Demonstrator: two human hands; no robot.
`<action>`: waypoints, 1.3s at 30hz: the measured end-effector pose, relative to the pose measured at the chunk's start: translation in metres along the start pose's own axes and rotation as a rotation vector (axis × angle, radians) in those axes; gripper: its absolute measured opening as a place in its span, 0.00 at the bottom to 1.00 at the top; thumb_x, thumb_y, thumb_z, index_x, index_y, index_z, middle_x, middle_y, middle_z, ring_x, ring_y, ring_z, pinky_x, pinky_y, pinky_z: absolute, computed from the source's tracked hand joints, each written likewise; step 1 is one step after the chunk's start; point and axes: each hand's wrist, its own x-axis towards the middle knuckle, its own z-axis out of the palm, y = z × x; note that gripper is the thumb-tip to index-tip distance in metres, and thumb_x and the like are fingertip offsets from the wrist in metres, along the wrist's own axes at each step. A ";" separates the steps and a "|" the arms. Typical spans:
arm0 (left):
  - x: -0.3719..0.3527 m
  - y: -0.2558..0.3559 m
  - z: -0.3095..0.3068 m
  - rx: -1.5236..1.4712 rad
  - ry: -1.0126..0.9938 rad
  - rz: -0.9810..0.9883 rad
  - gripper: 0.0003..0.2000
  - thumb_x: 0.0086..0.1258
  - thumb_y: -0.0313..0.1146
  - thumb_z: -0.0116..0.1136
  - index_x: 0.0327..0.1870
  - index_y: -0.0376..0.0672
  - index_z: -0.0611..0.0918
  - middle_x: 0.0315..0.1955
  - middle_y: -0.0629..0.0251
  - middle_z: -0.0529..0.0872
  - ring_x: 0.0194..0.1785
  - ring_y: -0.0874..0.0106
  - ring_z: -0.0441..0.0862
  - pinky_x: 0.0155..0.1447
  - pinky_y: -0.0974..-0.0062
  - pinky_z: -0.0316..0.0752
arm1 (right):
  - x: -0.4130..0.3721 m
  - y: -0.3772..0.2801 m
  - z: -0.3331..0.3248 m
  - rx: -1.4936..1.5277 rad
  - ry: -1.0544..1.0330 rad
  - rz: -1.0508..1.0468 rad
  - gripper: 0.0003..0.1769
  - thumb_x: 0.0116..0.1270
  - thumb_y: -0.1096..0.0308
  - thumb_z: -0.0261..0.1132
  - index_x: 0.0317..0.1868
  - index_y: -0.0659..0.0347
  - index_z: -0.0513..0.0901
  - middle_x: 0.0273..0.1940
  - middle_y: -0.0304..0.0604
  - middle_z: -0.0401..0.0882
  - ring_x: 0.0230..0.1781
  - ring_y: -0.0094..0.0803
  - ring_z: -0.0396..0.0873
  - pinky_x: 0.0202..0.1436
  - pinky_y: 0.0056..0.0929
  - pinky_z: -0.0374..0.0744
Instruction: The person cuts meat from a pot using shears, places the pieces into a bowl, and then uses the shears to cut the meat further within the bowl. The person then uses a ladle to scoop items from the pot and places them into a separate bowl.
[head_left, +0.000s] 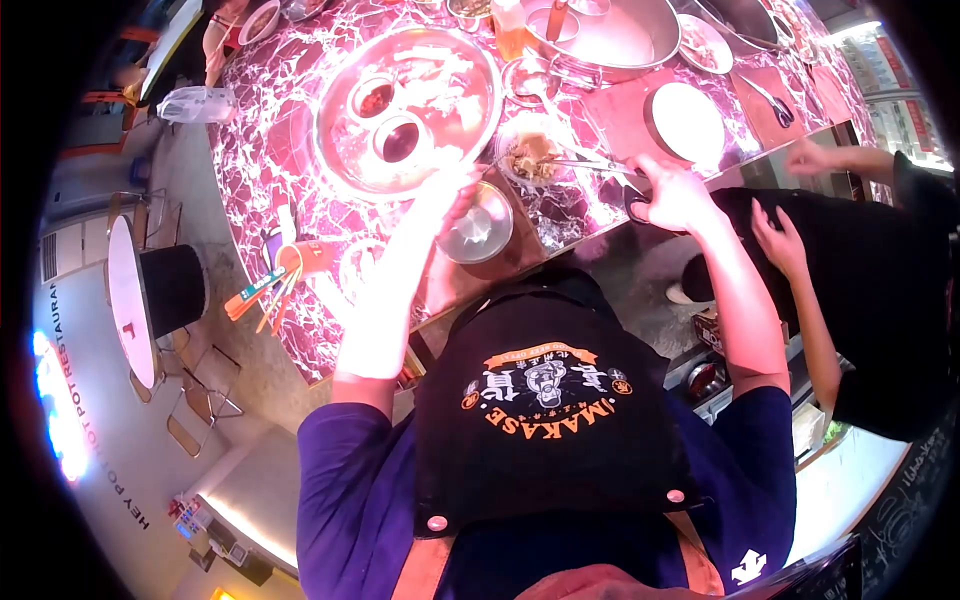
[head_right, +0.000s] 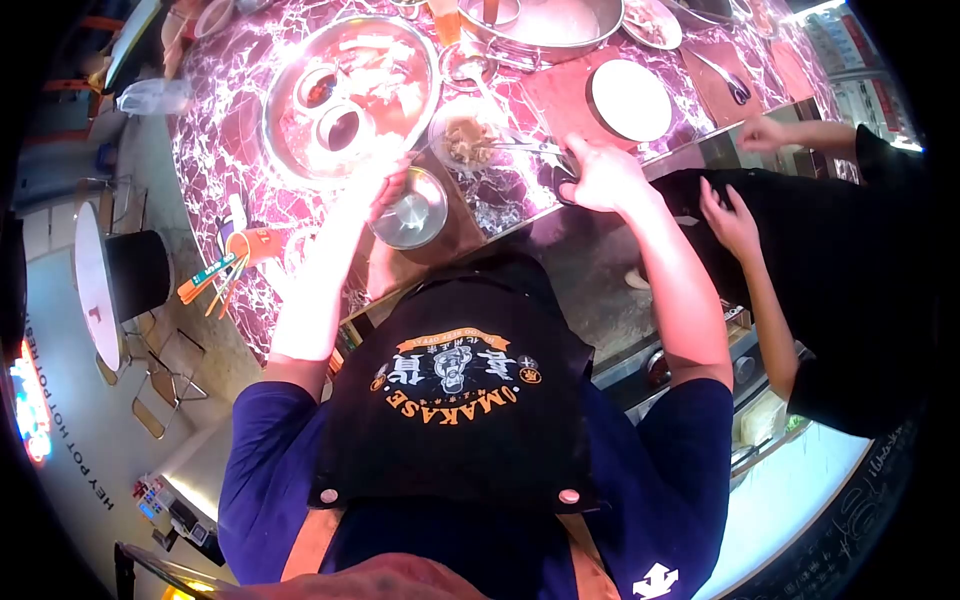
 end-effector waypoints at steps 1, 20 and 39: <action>0.000 0.000 0.000 0.035 0.026 -0.022 0.17 0.77 0.30 0.55 0.62 0.32 0.78 0.21 0.78 0.71 0.17 0.85 0.62 0.19 0.86 0.55 | 0.006 -0.002 0.002 -0.010 0.013 -0.039 0.32 0.56 0.66 0.72 0.63 0.53 0.76 0.54 0.54 0.84 0.58 0.50 0.80 0.61 0.45 0.78; -0.016 0.008 0.017 -0.015 0.058 -0.247 0.14 0.78 0.31 0.54 0.61 0.41 0.78 0.20 0.84 0.61 0.17 0.88 0.52 0.20 0.87 0.47 | 0.032 0.007 0.041 0.139 -0.056 -0.121 0.31 0.57 0.66 0.71 0.63 0.54 0.77 0.46 0.57 0.87 0.52 0.52 0.84 0.58 0.45 0.79; -0.005 -0.014 -0.002 -0.048 0.078 -0.263 0.11 0.81 0.29 0.47 0.56 0.39 0.81 0.20 0.79 0.65 0.17 0.87 0.55 0.18 0.87 0.49 | 0.001 -0.017 0.009 -0.009 -0.094 -0.013 0.33 0.56 0.62 0.73 0.63 0.55 0.77 0.50 0.54 0.87 0.54 0.51 0.84 0.59 0.45 0.80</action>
